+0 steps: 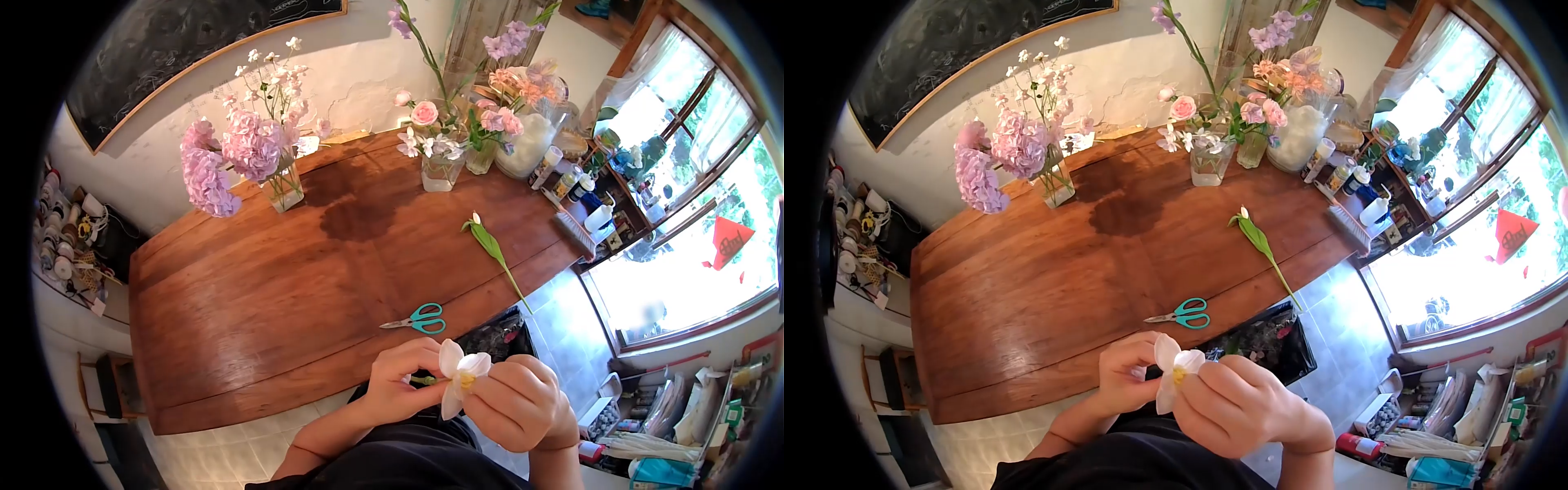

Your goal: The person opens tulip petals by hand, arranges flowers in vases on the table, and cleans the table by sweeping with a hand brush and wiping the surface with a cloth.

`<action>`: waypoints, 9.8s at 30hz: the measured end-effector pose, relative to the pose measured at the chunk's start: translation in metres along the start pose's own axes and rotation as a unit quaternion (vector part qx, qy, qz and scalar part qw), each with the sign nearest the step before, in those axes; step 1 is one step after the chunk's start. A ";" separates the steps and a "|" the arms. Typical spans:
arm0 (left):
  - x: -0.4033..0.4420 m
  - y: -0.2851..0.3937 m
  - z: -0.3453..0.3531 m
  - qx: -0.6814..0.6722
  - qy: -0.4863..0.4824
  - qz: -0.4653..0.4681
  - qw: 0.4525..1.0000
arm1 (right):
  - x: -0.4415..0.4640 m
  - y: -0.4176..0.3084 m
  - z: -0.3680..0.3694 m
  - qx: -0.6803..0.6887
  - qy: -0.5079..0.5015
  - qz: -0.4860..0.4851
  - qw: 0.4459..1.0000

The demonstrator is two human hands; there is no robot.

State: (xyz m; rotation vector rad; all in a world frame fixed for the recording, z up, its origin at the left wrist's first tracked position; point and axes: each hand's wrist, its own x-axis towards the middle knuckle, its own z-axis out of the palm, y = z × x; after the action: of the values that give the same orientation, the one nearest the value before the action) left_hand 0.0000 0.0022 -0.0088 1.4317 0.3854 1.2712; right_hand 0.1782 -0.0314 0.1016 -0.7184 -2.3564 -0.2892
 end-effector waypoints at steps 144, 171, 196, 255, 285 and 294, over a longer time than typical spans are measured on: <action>0.394 -0.412 -0.252 0.031 0.045 -0.198 0.979 | 0.100 0.391 0.068 0.099 0.433 0.339 0.829; 0.362 -0.507 -0.193 -0.020 0.469 -0.126 0.874 | -0.170 0.277 0.082 -0.005 0.413 0.573 0.708; 0.385 -0.434 -0.285 0.021 0.150 -0.361 0.920 | -0.167 0.240 0.081 -0.001 0.401 0.619 0.675; 0.446 -0.321 -0.216 0.389 -0.143 -0.109 0.904 | -0.148 0.273 0.121 0.106 0.418 0.593 0.681; 0.346 -0.302 -0.196 0.416 -0.141 -0.018 0.898 | -0.128 0.261 0.117 0.125 0.419 0.553 0.710; 0.361 -0.328 -0.215 0.304 -0.055 -0.162 0.937 | -0.132 0.255 0.117 0.120 0.416 0.555 0.710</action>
State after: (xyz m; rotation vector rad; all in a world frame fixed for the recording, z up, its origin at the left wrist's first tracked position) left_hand 0.0848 0.5049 -0.1644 1.8484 0.9567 0.8249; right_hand 0.3451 0.1681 -0.0679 -1.3567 -0.8112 0.2130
